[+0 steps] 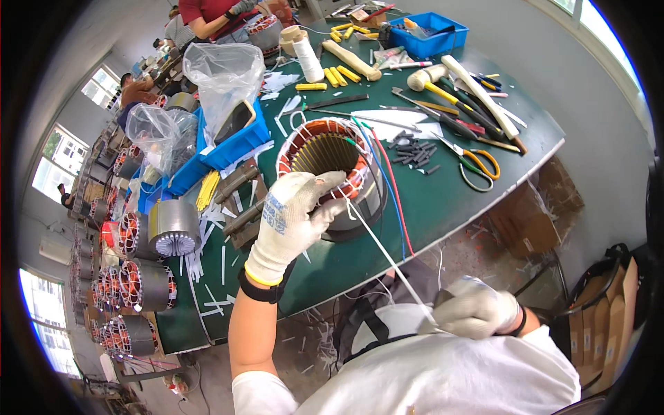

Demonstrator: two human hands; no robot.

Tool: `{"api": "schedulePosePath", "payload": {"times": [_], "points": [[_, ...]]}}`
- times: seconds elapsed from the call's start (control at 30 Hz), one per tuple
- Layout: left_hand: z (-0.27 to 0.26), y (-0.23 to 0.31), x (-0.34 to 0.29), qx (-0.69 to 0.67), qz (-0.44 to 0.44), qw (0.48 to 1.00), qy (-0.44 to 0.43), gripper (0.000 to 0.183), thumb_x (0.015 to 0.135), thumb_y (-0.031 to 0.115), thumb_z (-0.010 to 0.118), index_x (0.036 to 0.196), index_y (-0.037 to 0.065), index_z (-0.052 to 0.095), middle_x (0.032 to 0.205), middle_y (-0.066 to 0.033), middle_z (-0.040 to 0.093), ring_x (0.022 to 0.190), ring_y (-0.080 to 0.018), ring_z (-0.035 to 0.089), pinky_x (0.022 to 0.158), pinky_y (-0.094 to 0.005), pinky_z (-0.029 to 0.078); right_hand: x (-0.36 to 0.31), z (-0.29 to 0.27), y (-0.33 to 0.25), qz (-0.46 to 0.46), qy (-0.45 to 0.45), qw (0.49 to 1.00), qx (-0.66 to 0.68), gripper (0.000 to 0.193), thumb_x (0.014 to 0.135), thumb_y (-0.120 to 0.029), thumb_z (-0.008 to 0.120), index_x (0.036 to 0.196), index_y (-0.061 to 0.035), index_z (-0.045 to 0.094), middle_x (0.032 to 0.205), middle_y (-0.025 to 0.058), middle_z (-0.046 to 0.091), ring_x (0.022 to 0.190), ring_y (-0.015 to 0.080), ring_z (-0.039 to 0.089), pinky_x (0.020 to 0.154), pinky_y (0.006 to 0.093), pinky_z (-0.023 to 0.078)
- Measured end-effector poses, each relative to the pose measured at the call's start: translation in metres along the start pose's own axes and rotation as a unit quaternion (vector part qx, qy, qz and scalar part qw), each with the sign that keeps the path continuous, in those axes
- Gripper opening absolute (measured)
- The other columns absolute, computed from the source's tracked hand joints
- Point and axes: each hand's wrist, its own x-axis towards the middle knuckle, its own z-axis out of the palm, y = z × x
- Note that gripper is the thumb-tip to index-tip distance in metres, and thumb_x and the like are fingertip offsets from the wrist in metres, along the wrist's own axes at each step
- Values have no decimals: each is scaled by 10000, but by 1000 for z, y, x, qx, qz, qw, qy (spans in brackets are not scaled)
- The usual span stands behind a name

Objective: Wiring and assembling motor stators at a fabrication workstation.

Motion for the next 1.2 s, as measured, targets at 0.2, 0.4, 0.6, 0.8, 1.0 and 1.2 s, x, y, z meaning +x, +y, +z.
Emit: {"api": "schedulePosePath", "payload": {"times": [0.2,0.4,0.6,0.8,1.0,1.2], "points": [[2,0,-1,14,51,998,24,351,724,124,758,1065,99,680,821,-83,669,725,-290,612,709,-394,478,67,-14,-9,86,170,960,-207,402,772,-159,763,1137,-60,626,1010,130,640,791,260,641,715,353,521],[11,1,-1,45,63,997,0,397,738,61,700,1132,95,656,1026,-70,700,810,-272,608,792,-398,459,127,24,53,79,415,860,-285,454,780,-192,761,1162,-69,549,883,129,640,820,297,651,704,391,519],[11,-3,-4,71,83,994,6,359,768,88,667,1127,102,660,1070,-57,690,823,-266,603,789,-400,460,93,32,57,134,309,927,-163,334,846,-27,594,1177,-28,555,823,143,648,792,250,634,696,338,499],[14,-4,-10,85,83,993,0,398,762,99,661,1161,103,659,1072,-61,670,836,-266,592,811,-411,462,102,39,46,187,382,905,-3,548,867,-216,729,1269,10,433,1042,57,603,670,62,534,519,237,428],[10,0,-6,94,115,989,12,352,774,50,669,1125,56,646,934,-75,691,750,-267,615,712,-399,456,108,49,38,235,298,846,373,571,851,-211,743,1289,22,461,997,46,596,808,78,557,721,242,477],[13,-6,-5,91,104,990,-3,443,755,69,655,1196,102,635,1067,-64,667,834,-264,592,818,-411,464,122,40,62,180,394,895,105,456,854,-212,725,1196,40,559,946,41,625,794,79,558,697,244,466]]}}
